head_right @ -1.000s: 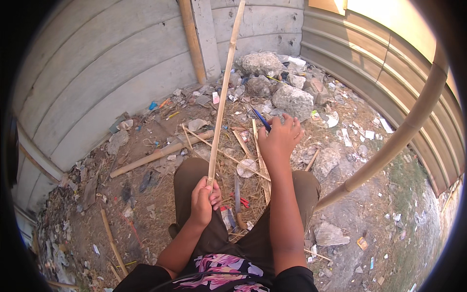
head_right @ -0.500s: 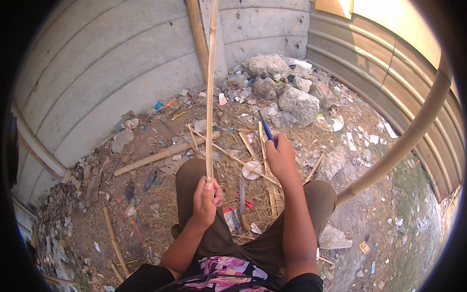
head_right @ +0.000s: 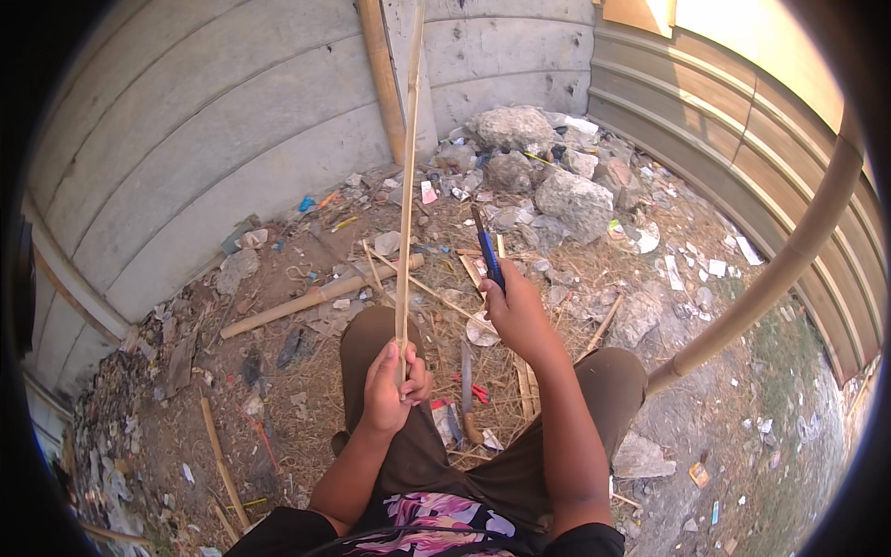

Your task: The person sits on the ground and uses a utility knife to shave and sharpen a thin bamboo stick. They then switch to a larger knife to continue refining the bamboo piece.

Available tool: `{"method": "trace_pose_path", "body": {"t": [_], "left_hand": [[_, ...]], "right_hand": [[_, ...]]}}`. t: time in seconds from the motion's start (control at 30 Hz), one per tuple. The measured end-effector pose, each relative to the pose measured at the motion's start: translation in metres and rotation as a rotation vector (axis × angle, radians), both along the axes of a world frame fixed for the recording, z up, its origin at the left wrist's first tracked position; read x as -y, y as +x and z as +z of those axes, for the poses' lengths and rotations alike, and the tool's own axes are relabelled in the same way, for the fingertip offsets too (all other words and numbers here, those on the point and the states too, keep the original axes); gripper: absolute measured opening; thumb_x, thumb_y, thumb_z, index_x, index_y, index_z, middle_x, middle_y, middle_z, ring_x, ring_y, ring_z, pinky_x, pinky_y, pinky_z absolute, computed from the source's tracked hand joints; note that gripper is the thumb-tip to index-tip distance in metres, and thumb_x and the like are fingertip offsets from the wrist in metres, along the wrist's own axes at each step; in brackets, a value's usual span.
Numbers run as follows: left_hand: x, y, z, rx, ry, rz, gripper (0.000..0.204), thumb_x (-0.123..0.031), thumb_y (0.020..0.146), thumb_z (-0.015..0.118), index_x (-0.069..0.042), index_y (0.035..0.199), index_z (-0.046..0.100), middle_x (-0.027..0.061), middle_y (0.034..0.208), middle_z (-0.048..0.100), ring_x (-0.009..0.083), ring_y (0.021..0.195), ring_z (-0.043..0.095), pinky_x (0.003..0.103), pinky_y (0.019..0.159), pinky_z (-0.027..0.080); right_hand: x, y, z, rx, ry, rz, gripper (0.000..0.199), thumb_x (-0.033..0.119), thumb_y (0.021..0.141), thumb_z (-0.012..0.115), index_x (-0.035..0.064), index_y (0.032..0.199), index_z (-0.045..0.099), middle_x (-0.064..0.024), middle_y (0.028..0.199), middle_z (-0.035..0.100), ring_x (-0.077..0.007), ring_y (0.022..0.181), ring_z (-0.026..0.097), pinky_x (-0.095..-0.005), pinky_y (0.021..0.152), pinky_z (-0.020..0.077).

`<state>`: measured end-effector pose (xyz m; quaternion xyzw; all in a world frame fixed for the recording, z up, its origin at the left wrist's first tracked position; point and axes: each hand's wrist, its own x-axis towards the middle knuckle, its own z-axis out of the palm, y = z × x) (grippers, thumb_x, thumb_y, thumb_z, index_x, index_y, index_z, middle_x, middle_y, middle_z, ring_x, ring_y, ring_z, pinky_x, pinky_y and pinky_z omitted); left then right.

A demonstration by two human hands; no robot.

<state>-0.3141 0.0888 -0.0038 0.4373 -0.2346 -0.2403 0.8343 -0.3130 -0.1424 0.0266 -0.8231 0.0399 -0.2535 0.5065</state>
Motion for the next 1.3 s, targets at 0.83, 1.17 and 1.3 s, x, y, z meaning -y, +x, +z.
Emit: {"method": "trace_pose_path", "body": {"t": [0.83, 1.17, 1.3], "left_hand": [[-0.013, 0.003, 0.001, 0.035, 0.102, 0.169, 0.040, -0.043, 0.110, 0.032, -0.010, 0.090, 0.042, -0.0004, 0.055, 0.035, 0.0077, 0.044, 0.030, 0.024, 0.043, 0.026], [-0.014, 0.006, -0.003, 0.046, 0.049, 0.152, 0.040, -0.043, 0.110, 0.032, -0.010, 0.090, 0.043, -0.0015, 0.056, 0.035, 0.0072, 0.044, 0.031, 0.023, 0.043, 0.027], [-0.013, 0.005, -0.001, 0.039, 0.041, 0.166, 0.040, -0.043, 0.110, 0.032, -0.010, 0.090, 0.043, -0.0014, 0.056, 0.035, 0.0074, 0.043, 0.031, 0.023, 0.043, 0.027]], "right_hand": [[-0.060, -0.017, 0.000, -0.184, 0.355, 0.387, 0.024, 0.024, 0.107, 0.049, 0.0035, 0.113, 0.060, 0.0060, 0.067, 0.044, -0.0029, 0.057, 0.040, -0.0214, 0.051, 0.0339], [-0.064, -0.020, 0.004, -0.162, 0.193, 0.571, 0.035, 0.009, 0.103, 0.047, 0.0037, 0.137, 0.051, -0.0029, 0.095, 0.062, -0.0100, 0.081, 0.056, -0.0269, 0.071, 0.0481], [-0.067, -0.021, 0.005, -0.116, 0.226, 0.590, 0.040, 0.014, 0.106, 0.048, 0.0050, 0.145, 0.045, -0.0032, 0.101, 0.063, -0.0078, 0.081, 0.057, -0.0239, 0.067, 0.0471]]}}
